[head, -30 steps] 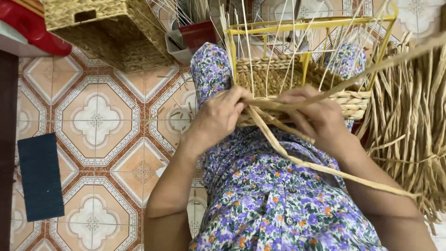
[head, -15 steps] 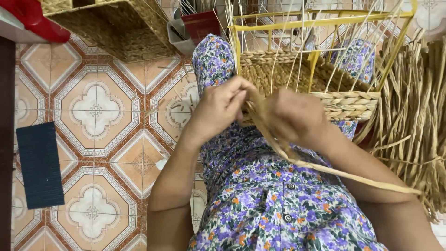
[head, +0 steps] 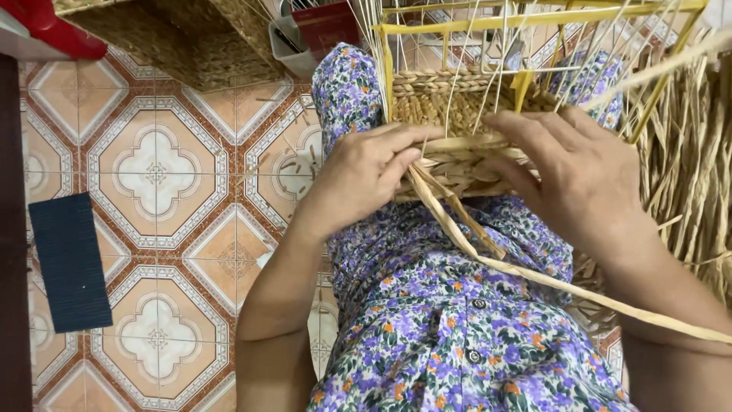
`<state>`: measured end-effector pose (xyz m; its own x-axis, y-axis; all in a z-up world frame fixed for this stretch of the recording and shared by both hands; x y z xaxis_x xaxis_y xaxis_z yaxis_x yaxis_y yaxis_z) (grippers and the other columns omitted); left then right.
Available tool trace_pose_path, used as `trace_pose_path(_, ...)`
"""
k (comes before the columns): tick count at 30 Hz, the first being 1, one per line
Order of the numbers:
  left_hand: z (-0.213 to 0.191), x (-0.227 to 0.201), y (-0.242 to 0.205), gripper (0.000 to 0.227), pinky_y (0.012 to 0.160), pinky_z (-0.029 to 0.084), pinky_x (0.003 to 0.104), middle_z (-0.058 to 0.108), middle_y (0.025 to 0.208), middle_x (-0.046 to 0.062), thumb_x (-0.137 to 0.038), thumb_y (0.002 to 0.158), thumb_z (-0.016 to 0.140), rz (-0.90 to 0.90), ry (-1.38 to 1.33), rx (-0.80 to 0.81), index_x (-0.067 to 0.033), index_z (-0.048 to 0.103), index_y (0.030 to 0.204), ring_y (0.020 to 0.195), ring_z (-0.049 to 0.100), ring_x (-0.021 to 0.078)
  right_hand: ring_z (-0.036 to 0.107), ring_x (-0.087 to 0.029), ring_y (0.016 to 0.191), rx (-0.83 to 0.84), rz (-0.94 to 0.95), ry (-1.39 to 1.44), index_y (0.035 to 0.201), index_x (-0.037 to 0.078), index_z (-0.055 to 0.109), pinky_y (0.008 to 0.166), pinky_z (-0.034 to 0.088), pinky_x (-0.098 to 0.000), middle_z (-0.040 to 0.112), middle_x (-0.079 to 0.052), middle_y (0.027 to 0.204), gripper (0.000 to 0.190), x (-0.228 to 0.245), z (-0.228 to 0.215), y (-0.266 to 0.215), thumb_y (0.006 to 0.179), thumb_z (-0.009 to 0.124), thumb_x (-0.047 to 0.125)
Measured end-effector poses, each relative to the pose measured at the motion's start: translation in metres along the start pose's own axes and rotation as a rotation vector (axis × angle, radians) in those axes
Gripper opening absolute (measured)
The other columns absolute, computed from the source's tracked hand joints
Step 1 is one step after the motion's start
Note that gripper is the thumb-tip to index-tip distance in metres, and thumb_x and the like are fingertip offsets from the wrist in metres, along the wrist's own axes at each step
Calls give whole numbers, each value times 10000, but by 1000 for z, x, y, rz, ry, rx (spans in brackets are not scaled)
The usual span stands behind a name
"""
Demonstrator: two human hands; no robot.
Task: The person weaves a basket by hand, interlacing dried plant fibers around a yellow frame. They thread individual strands through the vertical supports and press the rows together to build the structure.
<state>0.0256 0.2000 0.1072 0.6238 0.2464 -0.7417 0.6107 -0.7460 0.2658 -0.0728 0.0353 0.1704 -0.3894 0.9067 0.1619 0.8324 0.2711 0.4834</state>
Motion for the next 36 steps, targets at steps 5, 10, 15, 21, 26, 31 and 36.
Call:
trace_pose_path(5,15,26,-8,173,395,574,195,776,916,37,-151,1048,583,-187,-356,-4,-78,738,1071,539,675,63,533,-106,652,182,112,-109,1065,98,732,530,388,-271,674,-3,812,185,-26,25,-36,1000,760,269)
trace_pose_path(10,8,22,-6,185,461,612,182,783,972,54,-172,1090,532,-172,-418,-69,-66,683,1097,581,719,61,492,-169,708,60,91,-103,1057,90,743,532,358,-298,632,-70,869,261,1,19,-24,941,795,317)
trace_pose_path(15,-2,16,8,202,404,595,192,796,951,54,-197,1033,525,-320,-330,54,-72,640,1143,503,691,49,490,-155,661,-18,-166,160,1090,106,765,519,375,-346,594,-21,785,300,29,54,-26,871,725,307)
trace_pose_path(21,2,10,15,235,428,601,190,778,824,59,-242,963,662,-264,-340,305,-104,720,1145,481,669,53,625,-118,737,-142,67,628,1094,50,747,582,485,-237,697,-45,897,151,-23,47,-31,988,685,138)
trace_pose_path(26,26,12,4,117,445,561,192,721,755,26,-231,1009,692,103,42,63,-116,709,1022,521,635,68,721,-170,922,-8,139,647,1108,61,712,721,615,-247,745,-101,1067,143,-23,24,-4,971,733,92)
trace_pose_path(31,24,6,-11,106,475,566,198,663,749,27,-174,1114,524,116,-87,-86,-93,532,1182,587,671,91,719,-218,861,221,209,405,1171,16,701,727,601,-319,749,-125,1014,189,-29,35,11,997,701,89)
trace_pose_path(36,24,21,-9,168,418,562,198,672,743,54,-168,1133,423,-8,-279,91,-73,537,1210,499,676,87,722,-221,694,146,177,361,1087,5,696,620,607,-307,742,-146,909,145,-31,71,11,1038,689,142)
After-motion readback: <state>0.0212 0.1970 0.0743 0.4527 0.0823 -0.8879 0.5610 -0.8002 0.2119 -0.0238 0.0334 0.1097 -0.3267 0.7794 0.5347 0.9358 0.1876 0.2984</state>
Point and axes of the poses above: each hand's wrist, its own y-axis towards the middle knuckle, its own z-axis out of the palm, x = y × z, the point moved 6 cm from there along y, towards the middle knuckle
